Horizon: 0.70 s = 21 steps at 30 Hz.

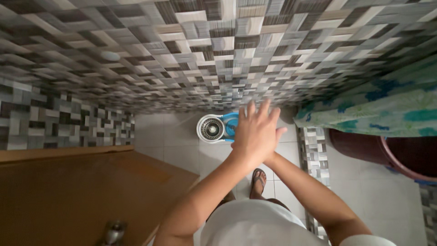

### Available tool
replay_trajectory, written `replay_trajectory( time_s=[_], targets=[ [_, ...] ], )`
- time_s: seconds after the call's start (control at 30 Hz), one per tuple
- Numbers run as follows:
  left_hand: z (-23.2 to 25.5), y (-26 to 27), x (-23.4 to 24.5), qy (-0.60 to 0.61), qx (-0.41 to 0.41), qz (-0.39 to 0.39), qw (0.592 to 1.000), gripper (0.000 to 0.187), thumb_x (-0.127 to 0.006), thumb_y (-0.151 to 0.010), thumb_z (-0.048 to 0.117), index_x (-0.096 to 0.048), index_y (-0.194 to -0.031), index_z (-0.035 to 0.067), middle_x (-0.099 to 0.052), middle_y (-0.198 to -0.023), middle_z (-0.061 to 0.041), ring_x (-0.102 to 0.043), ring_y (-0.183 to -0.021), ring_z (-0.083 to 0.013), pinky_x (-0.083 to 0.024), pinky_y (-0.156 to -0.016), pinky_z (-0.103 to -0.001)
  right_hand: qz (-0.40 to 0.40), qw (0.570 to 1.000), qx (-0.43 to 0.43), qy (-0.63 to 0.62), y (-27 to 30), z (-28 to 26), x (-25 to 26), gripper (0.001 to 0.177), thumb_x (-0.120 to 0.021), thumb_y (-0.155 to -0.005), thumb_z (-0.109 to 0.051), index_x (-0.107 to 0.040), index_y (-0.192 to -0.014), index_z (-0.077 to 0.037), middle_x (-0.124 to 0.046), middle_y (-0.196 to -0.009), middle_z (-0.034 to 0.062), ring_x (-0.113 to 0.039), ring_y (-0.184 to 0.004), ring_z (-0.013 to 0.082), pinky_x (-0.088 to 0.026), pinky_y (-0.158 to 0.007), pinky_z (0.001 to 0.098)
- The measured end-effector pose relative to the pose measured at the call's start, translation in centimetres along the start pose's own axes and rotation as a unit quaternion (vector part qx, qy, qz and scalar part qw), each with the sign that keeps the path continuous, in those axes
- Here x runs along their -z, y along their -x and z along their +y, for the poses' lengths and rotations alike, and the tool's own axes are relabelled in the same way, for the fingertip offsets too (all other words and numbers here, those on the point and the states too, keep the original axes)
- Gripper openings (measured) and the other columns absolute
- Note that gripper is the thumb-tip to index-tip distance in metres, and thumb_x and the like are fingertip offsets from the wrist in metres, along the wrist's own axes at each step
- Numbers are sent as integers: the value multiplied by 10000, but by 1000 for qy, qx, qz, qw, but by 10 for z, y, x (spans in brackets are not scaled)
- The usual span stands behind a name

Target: The person dips a mop into a bucket of water, wrings it out using the bucket's spinner mechanism by hand, and then carries the mop and bucket into a dining area.

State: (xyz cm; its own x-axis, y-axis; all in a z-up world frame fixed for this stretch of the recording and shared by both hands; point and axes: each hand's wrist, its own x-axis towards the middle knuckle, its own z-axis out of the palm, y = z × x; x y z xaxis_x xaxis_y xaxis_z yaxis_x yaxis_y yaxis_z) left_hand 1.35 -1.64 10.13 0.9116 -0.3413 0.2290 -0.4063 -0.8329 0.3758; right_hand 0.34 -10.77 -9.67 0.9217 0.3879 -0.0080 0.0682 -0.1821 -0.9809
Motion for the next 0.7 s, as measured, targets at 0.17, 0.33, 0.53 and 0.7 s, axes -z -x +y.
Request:
replay_trajectory(
  time_s=[0.17,0.33,0.53,0.7],
  targets=[
    [-7,11,-19,17,-5,-21,1000,487,-742,-816,375,-663,-1186,69,-567,-1401,-171,-516,-1269,-441,-402,-1009,-579,-7,997,-20,71,9,28,-10,647,-730,-883,-372,-471,-1412,-104,-475,-1416,106,-445,-1345,255,-380,-1122,402],
    [-17,23,-34,28,-9,-32,999,444,-754,-815,349,-681,-1143,58,-598,-1352,-169,-540,-1250,-429,-401,-1036,-570,-17,992,-36,121,11,51,-18,613,-749,-852,-361,-519,-1362,-109,-519,-1352,89,-478,-1295,238,-405,-1083,399],
    [-28,27,-57,31,-4,-37,999,413,-762,-803,347,-699,-1081,48,-626,-1282,-169,-557,-1210,-418,-405,-1021,-563,-28,985,-49,165,13,79,-29,572,-771,-816,-348,-577,-1302,-116,-572,-1276,67,-518,-1234,218,-435,-1037,394],
    [-36,35,-75,38,8,-48,998,364,-758,-807,321,-701,-1035,42,-654,-1214,-161,-600,-1108,-375,-433,-974,-525,-40,976,-57,204,17,98,-37,539,-789,-786,-337,-625,-1252,-122,-616,-1212,50,-551,-1183,201,-459,-999,390]
  ],
)
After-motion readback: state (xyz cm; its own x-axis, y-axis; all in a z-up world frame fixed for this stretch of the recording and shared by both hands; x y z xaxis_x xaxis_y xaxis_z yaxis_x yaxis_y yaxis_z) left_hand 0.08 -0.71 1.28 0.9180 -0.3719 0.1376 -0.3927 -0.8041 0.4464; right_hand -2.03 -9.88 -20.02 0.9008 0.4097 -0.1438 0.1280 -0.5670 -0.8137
